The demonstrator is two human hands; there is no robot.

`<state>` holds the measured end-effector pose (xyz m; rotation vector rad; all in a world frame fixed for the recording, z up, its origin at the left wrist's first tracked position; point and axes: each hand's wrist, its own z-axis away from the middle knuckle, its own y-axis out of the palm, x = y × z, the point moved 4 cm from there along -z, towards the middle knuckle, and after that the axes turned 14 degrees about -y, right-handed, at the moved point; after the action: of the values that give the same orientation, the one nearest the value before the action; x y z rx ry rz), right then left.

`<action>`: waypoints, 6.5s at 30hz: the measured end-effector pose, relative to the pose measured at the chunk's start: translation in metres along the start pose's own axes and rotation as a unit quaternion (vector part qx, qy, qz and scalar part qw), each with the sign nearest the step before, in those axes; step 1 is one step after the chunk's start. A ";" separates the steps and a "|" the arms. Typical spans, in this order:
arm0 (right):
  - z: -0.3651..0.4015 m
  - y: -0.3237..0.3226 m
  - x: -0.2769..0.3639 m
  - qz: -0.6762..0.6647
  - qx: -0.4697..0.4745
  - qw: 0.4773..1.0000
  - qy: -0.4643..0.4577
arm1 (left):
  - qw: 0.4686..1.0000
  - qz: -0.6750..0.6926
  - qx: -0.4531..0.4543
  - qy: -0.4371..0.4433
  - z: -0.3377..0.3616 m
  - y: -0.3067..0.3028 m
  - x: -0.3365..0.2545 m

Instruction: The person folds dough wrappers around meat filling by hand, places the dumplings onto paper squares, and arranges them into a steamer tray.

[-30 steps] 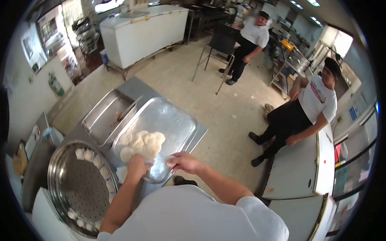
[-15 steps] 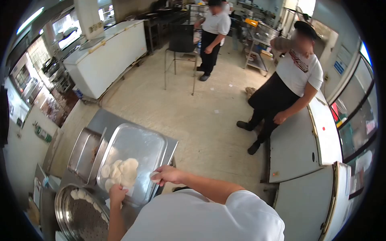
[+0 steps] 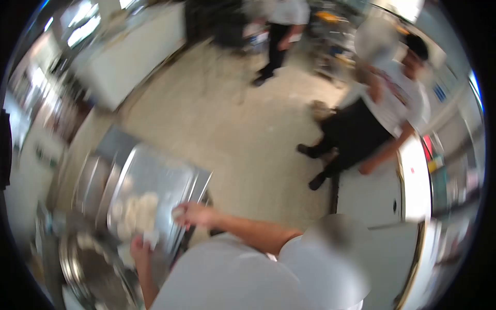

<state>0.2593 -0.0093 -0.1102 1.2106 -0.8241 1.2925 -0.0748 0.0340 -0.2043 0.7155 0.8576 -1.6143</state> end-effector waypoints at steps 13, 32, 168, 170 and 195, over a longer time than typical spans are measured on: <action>-0.057 0.077 -0.020 0.173 0.070 0.982 -0.006 | 0.988 -0.107 -0.103 -0.047 0.005 0.019 0.006; -0.042 0.112 -0.031 0.239 0.035 0.970 0.006 | 0.876 -0.474 -0.069 0.055 0.027 0.000 -0.018; -0.040 0.195 0.000 0.447 0.068 0.824 -0.342 | 0.847 0.403 0.293 -0.183 0.042 -0.009 -0.002; -0.038 0.196 0.003 0.457 0.048 0.821 -0.339 | 0.827 0.432 0.312 -0.181 0.054 -0.011 -0.019; -0.076 0.423 0.036 0.393 0.318 0.767 -0.395 | 0.827 0.556 0.077 0.027 0.161 -0.214 -0.010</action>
<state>-0.1596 0.0184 -0.0124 2.1688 -1.7214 1.8271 -0.2839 -0.0690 -0.0730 1.1002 0.2026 -0.5920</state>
